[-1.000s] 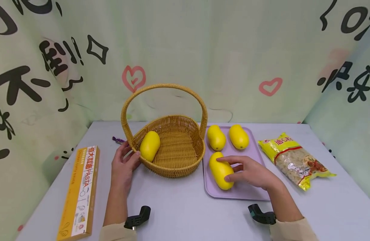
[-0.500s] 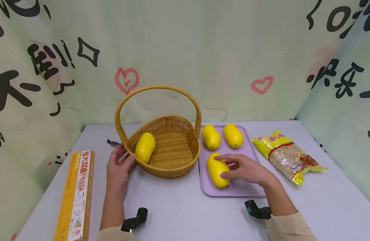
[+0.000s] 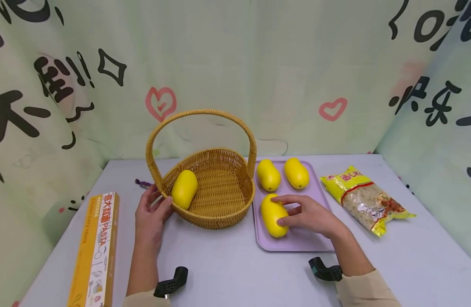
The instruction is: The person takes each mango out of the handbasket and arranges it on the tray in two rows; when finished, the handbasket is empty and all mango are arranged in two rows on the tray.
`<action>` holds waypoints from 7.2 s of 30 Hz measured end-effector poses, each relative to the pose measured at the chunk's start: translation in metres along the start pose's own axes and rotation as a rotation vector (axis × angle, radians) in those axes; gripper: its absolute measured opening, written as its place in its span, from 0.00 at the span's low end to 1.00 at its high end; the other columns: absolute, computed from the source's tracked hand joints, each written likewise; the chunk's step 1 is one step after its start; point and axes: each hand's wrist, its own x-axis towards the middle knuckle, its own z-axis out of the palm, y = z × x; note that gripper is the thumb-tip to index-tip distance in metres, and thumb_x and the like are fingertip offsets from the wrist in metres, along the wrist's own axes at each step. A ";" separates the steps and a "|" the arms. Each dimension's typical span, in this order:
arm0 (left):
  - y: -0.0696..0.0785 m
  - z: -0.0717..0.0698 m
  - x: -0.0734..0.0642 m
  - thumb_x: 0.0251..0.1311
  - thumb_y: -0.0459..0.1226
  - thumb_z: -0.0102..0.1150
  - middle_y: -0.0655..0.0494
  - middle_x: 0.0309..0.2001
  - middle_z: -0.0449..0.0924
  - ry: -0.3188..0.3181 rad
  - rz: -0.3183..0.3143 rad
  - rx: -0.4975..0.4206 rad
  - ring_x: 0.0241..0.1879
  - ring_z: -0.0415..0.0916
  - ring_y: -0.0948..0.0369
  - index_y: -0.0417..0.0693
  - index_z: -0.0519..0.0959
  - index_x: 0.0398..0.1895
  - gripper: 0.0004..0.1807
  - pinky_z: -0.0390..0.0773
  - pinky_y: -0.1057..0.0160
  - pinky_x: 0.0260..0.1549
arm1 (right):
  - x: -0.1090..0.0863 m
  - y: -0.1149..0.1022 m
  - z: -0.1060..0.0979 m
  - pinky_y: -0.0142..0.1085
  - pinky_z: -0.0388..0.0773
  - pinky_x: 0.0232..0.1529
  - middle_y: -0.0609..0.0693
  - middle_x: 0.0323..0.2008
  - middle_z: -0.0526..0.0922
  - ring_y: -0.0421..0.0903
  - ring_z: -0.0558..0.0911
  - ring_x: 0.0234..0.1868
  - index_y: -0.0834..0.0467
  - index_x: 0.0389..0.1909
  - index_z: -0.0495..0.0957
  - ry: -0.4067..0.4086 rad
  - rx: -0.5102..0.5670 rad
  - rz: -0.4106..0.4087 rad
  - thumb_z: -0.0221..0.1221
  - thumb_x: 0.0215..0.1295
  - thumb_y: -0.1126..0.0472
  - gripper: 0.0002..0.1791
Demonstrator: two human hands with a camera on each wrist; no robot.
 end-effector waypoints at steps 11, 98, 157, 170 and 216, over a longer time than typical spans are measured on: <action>-0.001 -0.001 0.000 0.69 0.40 0.66 0.56 0.75 0.65 0.000 0.006 -0.007 0.72 0.68 0.56 0.66 0.62 0.79 0.38 0.79 0.65 0.61 | -0.001 -0.001 -0.002 0.41 0.84 0.51 0.56 0.63 0.81 0.54 0.79 0.55 0.50 0.70 0.76 -0.014 0.010 -0.014 0.73 0.61 0.52 0.35; -0.005 -0.004 0.009 0.67 0.38 0.68 0.53 0.73 0.68 -0.028 0.038 -0.050 0.71 0.70 0.54 0.64 0.66 0.76 0.37 0.78 0.56 0.65 | 0.186 -0.195 0.096 0.50 0.65 0.78 0.46 0.73 0.73 0.51 0.68 0.74 0.40 0.60 0.84 -0.388 -0.649 -0.254 0.68 0.61 0.70 0.29; 0.001 0.001 0.002 0.68 0.34 0.65 0.54 0.73 0.67 -0.012 0.011 -0.043 0.71 0.70 0.56 0.63 0.66 0.77 0.36 0.81 0.62 0.60 | 0.098 -0.192 0.025 0.39 0.81 0.40 0.57 0.63 0.77 0.50 0.77 0.45 0.44 0.71 0.74 -0.128 -0.315 -0.104 0.70 0.63 0.53 0.34; -0.001 -0.002 0.002 0.69 0.34 0.64 0.52 0.74 0.66 -0.029 0.023 -0.046 0.71 0.70 0.56 0.60 0.63 0.78 0.36 0.81 0.62 0.61 | 0.054 -0.187 0.001 0.44 0.80 0.54 0.57 0.65 0.77 0.54 0.79 0.61 0.42 0.70 0.75 -0.049 -0.328 -0.084 0.69 0.63 0.50 0.33; -0.001 -0.003 -0.001 0.70 0.36 0.64 0.55 0.74 0.66 -0.013 0.006 -0.036 0.70 0.70 0.58 0.64 0.64 0.78 0.36 0.81 0.64 0.60 | -0.046 -0.047 -0.059 0.40 0.87 0.38 0.69 0.59 0.72 0.52 0.82 0.42 0.52 0.80 0.60 0.230 -0.294 0.183 0.63 0.66 0.34 0.48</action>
